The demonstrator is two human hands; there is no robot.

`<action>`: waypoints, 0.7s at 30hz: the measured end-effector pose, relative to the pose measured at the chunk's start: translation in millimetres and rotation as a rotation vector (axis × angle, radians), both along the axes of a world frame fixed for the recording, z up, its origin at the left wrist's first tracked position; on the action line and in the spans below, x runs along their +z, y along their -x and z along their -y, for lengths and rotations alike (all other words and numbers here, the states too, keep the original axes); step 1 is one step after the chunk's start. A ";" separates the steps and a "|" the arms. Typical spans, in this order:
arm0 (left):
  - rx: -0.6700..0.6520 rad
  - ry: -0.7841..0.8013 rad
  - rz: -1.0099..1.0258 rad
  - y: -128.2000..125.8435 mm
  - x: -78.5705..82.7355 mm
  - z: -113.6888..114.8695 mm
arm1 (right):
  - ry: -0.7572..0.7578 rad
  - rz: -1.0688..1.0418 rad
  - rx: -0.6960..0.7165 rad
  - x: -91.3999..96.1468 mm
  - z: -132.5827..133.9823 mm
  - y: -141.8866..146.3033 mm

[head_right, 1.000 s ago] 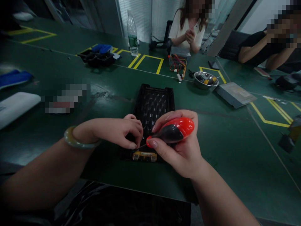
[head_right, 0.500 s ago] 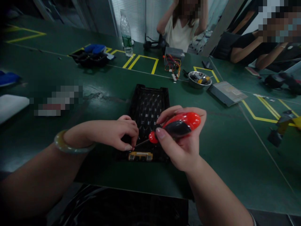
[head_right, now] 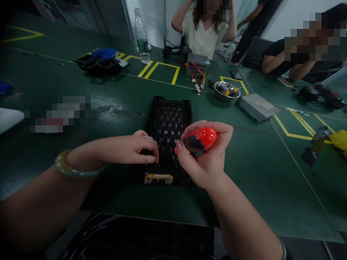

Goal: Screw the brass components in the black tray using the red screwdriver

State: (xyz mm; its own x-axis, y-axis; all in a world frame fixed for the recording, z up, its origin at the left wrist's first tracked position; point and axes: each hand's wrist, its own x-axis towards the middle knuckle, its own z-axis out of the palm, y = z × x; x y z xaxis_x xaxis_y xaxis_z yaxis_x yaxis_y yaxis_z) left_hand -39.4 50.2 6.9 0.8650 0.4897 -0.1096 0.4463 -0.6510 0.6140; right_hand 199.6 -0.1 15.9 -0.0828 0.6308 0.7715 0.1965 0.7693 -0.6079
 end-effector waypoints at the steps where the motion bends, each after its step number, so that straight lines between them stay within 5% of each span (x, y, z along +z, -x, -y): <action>1: 0.014 -0.003 0.005 -0.7 -0.5 -0.3 | 0.000 0.012 0.001 -0.9 -0.5 -0.1; 8: 0.105 -0.029 0.025 -4.4 0.1 0.6 | 0.028 -0.186 -0.091 5.7 -0.8 0.0; 21: 0.048 -0.029 0.063 -11.3 -0.2 3.8 | 0.089 -0.355 -0.147 6.6 -6.6 -1.8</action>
State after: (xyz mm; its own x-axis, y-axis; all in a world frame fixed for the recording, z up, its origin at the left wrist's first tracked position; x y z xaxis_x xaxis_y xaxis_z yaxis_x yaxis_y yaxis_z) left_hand -28.1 46.5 6.7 0.8452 0.5328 -0.0406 0.4382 -0.6476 0.6233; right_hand 201.3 6.5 22.5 0.2755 0.6821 0.6774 0.0660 0.6896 -0.7212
